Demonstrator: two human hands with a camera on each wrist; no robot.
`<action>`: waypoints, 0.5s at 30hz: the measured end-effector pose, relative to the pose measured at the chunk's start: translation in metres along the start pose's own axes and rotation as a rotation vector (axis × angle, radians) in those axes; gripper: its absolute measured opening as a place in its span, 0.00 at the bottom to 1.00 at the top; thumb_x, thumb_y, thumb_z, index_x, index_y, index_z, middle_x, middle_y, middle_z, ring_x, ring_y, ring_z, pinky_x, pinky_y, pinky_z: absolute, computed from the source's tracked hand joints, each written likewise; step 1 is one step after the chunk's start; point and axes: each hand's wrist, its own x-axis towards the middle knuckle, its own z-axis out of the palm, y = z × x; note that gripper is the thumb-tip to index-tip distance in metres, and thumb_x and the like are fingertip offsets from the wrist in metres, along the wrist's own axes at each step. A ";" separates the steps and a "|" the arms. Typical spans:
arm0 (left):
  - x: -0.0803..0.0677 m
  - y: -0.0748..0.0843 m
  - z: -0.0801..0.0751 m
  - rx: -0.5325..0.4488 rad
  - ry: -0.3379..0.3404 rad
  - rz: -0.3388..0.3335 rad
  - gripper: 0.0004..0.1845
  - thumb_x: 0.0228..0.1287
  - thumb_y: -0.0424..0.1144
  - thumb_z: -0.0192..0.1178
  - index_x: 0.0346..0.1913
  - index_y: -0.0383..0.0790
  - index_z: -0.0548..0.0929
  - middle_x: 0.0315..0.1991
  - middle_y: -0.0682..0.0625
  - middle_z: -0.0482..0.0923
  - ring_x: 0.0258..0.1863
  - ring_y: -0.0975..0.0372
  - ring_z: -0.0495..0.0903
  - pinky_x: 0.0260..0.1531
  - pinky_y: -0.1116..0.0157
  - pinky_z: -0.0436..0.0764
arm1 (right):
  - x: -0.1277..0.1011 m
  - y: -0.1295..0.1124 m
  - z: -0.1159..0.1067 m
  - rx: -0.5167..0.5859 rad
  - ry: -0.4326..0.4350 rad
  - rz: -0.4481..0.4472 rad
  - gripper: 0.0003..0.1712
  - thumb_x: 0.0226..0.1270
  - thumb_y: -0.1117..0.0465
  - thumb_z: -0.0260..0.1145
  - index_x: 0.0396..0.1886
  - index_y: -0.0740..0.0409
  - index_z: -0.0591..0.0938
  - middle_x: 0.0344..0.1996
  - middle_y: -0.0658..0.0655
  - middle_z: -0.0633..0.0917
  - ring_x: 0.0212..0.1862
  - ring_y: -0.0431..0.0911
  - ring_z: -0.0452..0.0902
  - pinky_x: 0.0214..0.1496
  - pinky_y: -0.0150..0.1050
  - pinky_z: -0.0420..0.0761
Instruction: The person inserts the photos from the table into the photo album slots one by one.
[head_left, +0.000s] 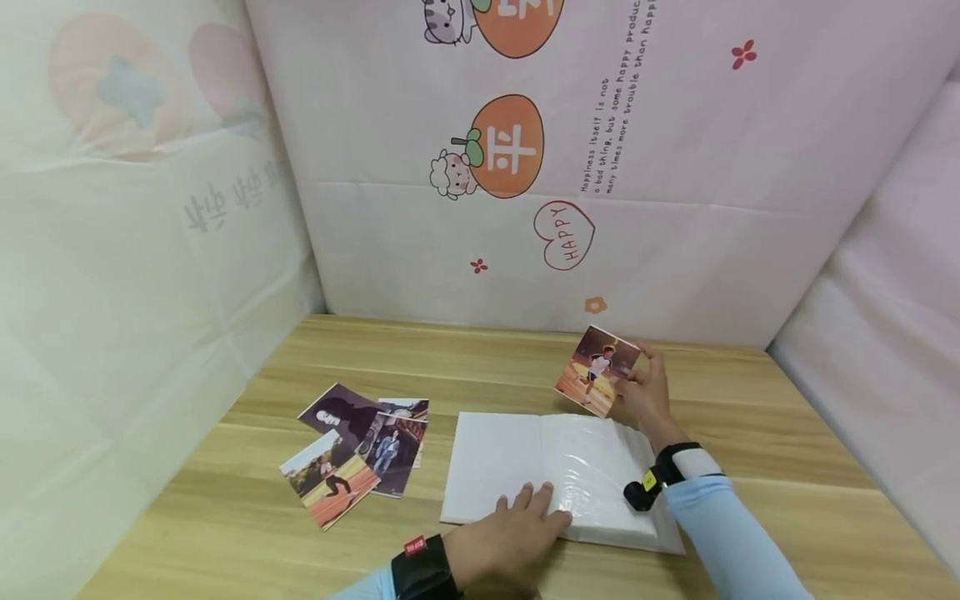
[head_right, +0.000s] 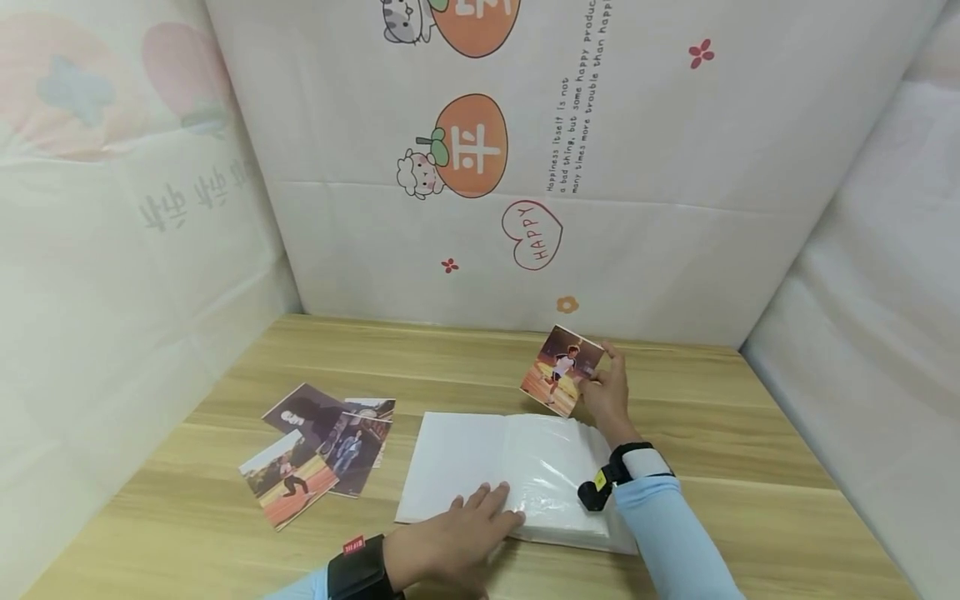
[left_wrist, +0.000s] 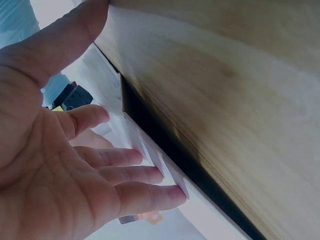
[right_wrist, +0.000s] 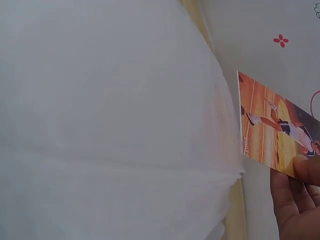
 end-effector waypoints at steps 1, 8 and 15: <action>0.000 0.000 0.000 -0.002 -0.003 0.001 0.51 0.32 0.53 0.77 0.64 0.53 0.63 0.69 0.42 0.52 0.65 0.46 0.56 0.54 0.47 0.67 | 0.001 0.001 0.000 -0.006 -0.004 0.007 0.43 0.58 0.77 0.59 0.70 0.50 0.53 0.35 0.62 0.81 0.30 0.43 0.76 0.30 0.40 0.79; 0.000 -0.001 0.000 -0.013 -0.001 -0.003 0.50 0.32 0.52 0.77 0.64 0.53 0.63 0.69 0.42 0.52 0.65 0.46 0.56 0.54 0.47 0.67 | -0.001 0.004 -0.002 -0.029 -0.084 0.043 0.45 0.60 0.77 0.58 0.72 0.52 0.49 0.46 0.72 0.77 0.34 0.46 0.78 0.40 0.47 0.79; -0.001 -0.003 -0.001 -0.041 -0.008 0.006 0.50 0.34 0.53 0.77 0.65 0.53 0.63 0.69 0.44 0.52 0.65 0.47 0.56 0.54 0.47 0.67 | 0.003 0.005 -0.009 0.021 -0.228 0.019 0.49 0.59 0.78 0.57 0.73 0.51 0.44 0.38 0.67 0.79 0.31 0.44 0.79 0.39 0.48 0.79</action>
